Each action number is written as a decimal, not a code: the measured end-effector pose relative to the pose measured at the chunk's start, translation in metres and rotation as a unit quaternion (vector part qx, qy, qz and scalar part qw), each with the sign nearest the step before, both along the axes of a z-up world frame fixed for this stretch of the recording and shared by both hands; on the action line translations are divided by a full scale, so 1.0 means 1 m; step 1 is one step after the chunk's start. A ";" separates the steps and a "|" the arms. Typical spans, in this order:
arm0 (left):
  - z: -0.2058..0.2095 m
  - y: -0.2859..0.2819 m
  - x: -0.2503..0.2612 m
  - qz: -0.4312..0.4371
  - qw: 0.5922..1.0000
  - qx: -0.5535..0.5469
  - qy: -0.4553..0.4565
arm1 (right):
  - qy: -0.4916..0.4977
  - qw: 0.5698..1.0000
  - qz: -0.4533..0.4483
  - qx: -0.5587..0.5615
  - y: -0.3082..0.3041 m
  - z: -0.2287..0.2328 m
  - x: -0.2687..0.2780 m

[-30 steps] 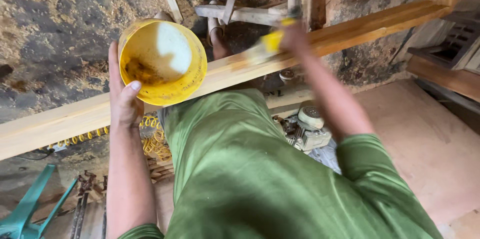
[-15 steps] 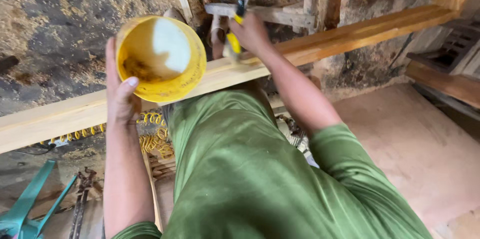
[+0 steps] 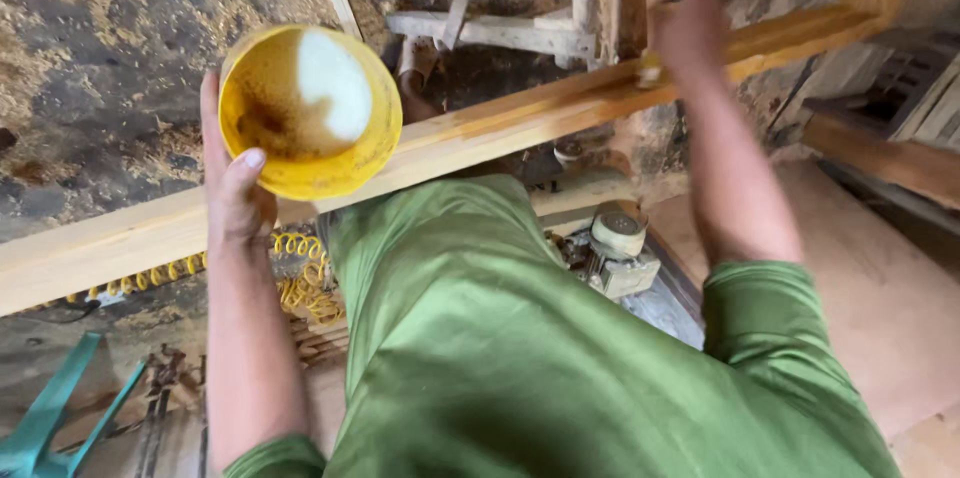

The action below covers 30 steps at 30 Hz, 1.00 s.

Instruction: The person applies a liquid finish to a wooden frame using a paintbrush. They repeatedly dip the brush into a yellow container and brush the liquid onto the frame's surface.

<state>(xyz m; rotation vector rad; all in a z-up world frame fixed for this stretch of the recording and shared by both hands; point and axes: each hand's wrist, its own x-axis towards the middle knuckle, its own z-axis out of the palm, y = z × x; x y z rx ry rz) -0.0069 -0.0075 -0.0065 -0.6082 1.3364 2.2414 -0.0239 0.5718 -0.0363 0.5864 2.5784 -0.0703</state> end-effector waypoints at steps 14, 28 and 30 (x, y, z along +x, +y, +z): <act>-0.010 0.087 -0.015 -0.063 0.998 -0.012 0.002 | 0.125 0.972 -0.185 -0.071 0.059 0.026 0.043; -0.009 0.113 -0.021 -0.099 0.995 -0.020 -0.004 | 0.215 0.929 -0.251 -0.166 0.108 -0.036 0.091; -0.008 0.115 -0.022 -0.101 0.995 -0.019 -0.004 | 0.266 0.929 -0.232 -0.112 0.176 -0.021 0.100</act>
